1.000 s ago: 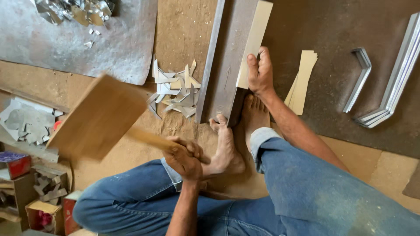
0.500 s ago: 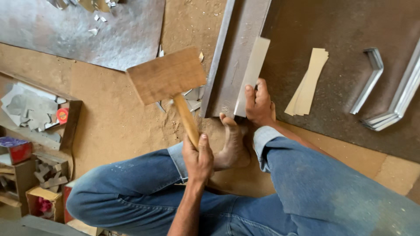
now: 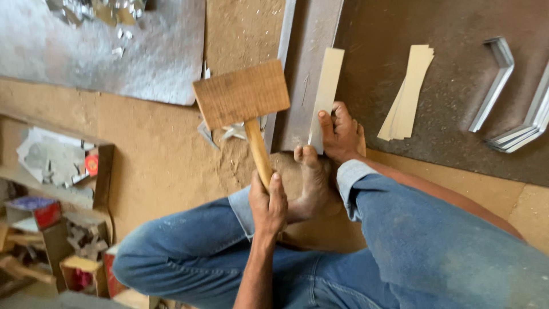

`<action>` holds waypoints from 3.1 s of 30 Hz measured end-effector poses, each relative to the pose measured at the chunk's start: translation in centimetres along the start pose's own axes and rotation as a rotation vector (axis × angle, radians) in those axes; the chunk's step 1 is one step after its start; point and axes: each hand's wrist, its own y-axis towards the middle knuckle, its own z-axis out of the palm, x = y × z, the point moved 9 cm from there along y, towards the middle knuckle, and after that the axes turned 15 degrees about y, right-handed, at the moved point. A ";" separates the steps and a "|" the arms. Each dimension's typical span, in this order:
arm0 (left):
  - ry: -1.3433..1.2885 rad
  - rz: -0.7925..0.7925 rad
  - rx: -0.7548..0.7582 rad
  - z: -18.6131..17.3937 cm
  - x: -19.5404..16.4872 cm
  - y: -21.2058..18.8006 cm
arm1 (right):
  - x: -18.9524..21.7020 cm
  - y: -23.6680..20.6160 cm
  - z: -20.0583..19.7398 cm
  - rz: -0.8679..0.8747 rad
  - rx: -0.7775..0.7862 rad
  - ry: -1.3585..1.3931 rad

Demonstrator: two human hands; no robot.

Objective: The person sits on the ground and bends thin metal strips by hand over a metal angle form, striking them with a wooden mallet to fold the edges. They reposition each strip, hammer along its length, and set finished bent pieces aside with a pile of completed angle pieces nearby.

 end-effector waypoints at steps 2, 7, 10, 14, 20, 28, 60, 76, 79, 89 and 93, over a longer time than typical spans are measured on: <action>-0.021 -0.045 0.023 -0.4 0.9 0.6 | -0.2 1.6 -0.2 -0.027 -0.066 0.346; -0.130 -0.116 0.206 0.5 2.5 2.6 | -0.6 9.2 -1.0 -0.148 -0.122 0.461; -0.065 -0.145 0.290 2.0 2.9 3.9 | -0.7 11.0 -1.4 -0.150 -0.089 0.407; 0.142 0.039 0.317 2.3 0.3 5.0 | 0.3 10.7 -1.6 -0.193 0.001 0.451; 0.185 0.380 -0.134 -1.3 -6.2 1.8 | 0.7 10.1 -2.4 -0.246 -0.012 0.461; 0.382 0.278 -0.074 1.3 -3.9 6.0 | 1.0 10.4 -2.5 -0.222 -0.048 0.420; -0.466 0.236 -0.359 -4.3 5.0 -1.5 | 0.1 10.6 -2.9 -0.206 -0.088 0.382; -0.812 0.457 -0.520 -10.1 -0.6 -3.2 | 0.3 10.3 -3.0 -0.215 -0.194 0.109; -1.328 0.196 -0.247 -5.8 1.8 -0.7 | 0.6 12.0 -3.6 -0.224 -0.206 0.169; -0.753 0.060 -0.269 -0.9 6.7 3.2 | 2.0 11.4 -4.0 -0.294 -0.189 0.089; -0.009 0.161 -0.098 0.8 6.8 6.6 | 1.6 11.6 -3.6 -0.281 -0.137 0.173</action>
